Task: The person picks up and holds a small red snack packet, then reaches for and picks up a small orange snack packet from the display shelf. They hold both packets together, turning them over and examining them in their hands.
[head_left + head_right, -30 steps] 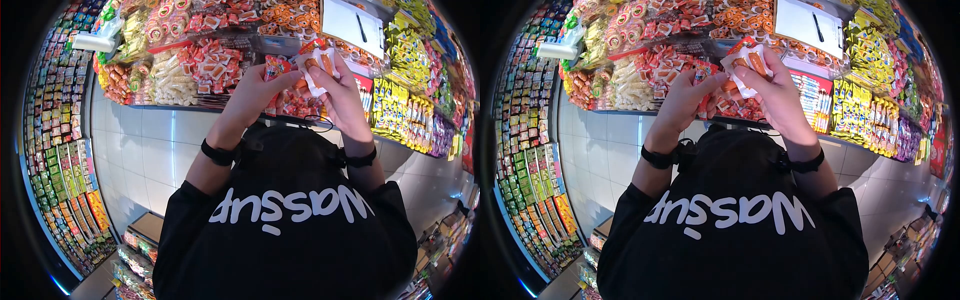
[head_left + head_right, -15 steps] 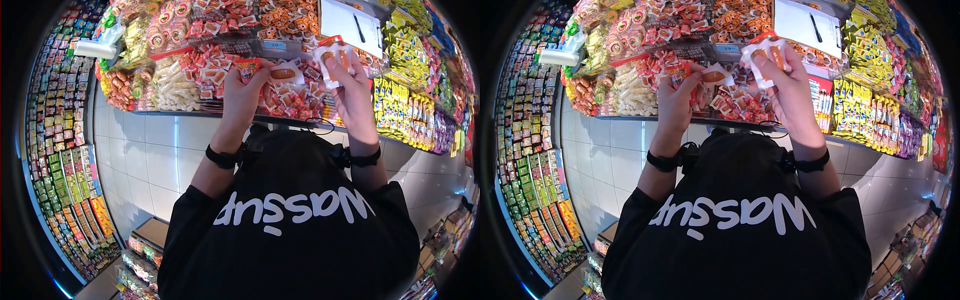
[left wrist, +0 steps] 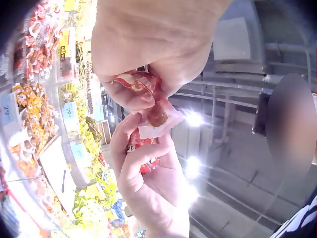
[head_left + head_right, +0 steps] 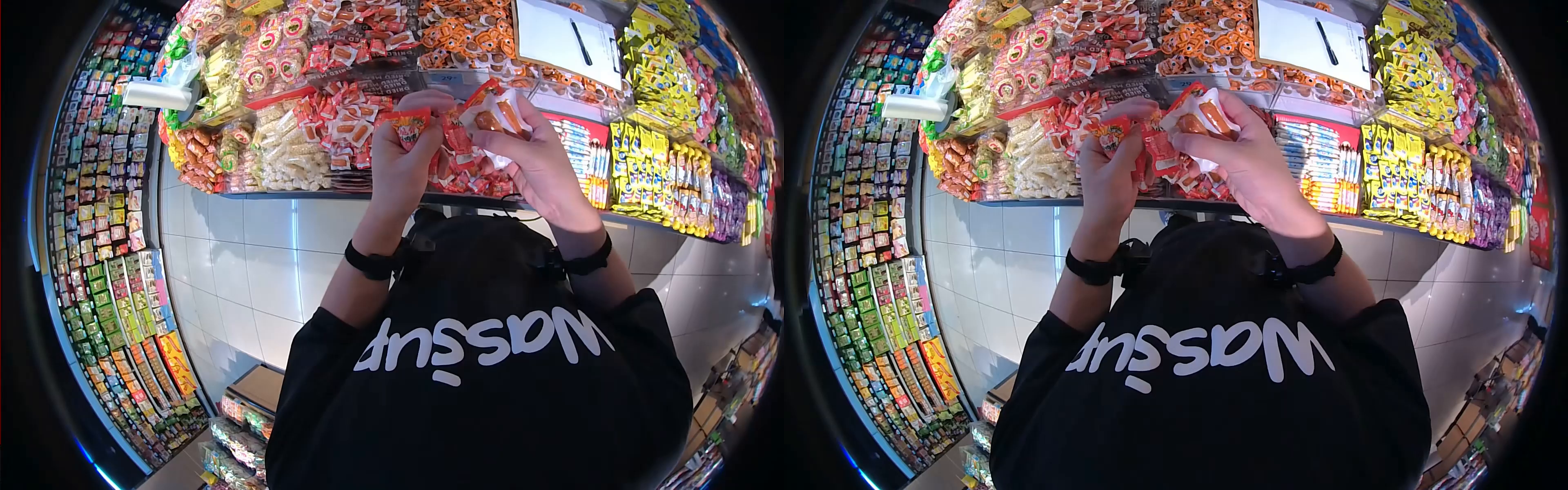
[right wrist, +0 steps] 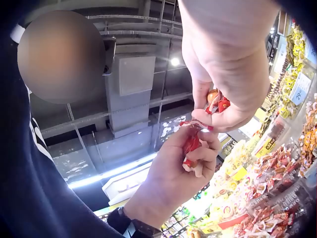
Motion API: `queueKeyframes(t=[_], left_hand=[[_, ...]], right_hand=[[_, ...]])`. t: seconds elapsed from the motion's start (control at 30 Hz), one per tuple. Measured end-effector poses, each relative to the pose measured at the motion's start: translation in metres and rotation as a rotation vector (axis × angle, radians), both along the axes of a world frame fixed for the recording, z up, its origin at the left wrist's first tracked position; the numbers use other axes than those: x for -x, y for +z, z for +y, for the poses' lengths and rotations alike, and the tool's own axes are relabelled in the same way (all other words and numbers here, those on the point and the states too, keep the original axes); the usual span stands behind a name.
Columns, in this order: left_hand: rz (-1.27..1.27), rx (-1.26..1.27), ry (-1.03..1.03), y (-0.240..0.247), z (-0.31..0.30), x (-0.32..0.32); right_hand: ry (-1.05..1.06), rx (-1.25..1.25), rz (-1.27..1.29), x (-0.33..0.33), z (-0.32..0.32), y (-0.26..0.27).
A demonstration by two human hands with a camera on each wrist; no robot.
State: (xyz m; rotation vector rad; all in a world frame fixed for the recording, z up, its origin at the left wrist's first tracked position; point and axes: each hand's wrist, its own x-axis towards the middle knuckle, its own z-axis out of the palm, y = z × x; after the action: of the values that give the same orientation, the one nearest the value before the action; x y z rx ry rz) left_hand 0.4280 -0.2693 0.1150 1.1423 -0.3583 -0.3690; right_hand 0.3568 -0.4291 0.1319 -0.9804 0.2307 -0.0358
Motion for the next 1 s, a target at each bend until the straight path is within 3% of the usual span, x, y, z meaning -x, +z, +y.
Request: queueKeyframes(t=[0.17, 0.3, 0.43, 0.5, 0.6, 0.8, 1.0], left_hand=[[0.268, -0.053, 0.003, 0.004, -0.001, 0.005], [0.527, -0.011, 0.021, 0.009, -0.004, 0.002], [0.429, 0.032, -0.099, 0.001, -0.001, -0.004], [0.502, 0.098, -0.171, -0.002, 0.001, -0.007], [0.520, 0.105, -0.143, 0.001, -0.002, -0.004], [0.443, -0.069, -0.164, 0.000, -0.004, -0.004], [0.531, -0.047, 0.070, 0.012, -0.014, 0.002]], right_hand=[[-0.085, 0.212, -0.079, -0.003, 0.000, -0.006], [-0.127, 0.218, -0.089, -0.004, 0.002, -0.005], [-0.132, 0.222, -0.089, -0.005, 0.000, -0.006], [-0.138, 0.223, -0.087, -0.005, 0.000, -0.007], [-0.139, 0.220, -0.090, -0.005, -0.001, -0.007], [-0.097, 0.155, -0.112, -0.001, -0.001, -0.002], [-0.047, 0.075, -0.114, 0.005, -0.003, 0.001]])
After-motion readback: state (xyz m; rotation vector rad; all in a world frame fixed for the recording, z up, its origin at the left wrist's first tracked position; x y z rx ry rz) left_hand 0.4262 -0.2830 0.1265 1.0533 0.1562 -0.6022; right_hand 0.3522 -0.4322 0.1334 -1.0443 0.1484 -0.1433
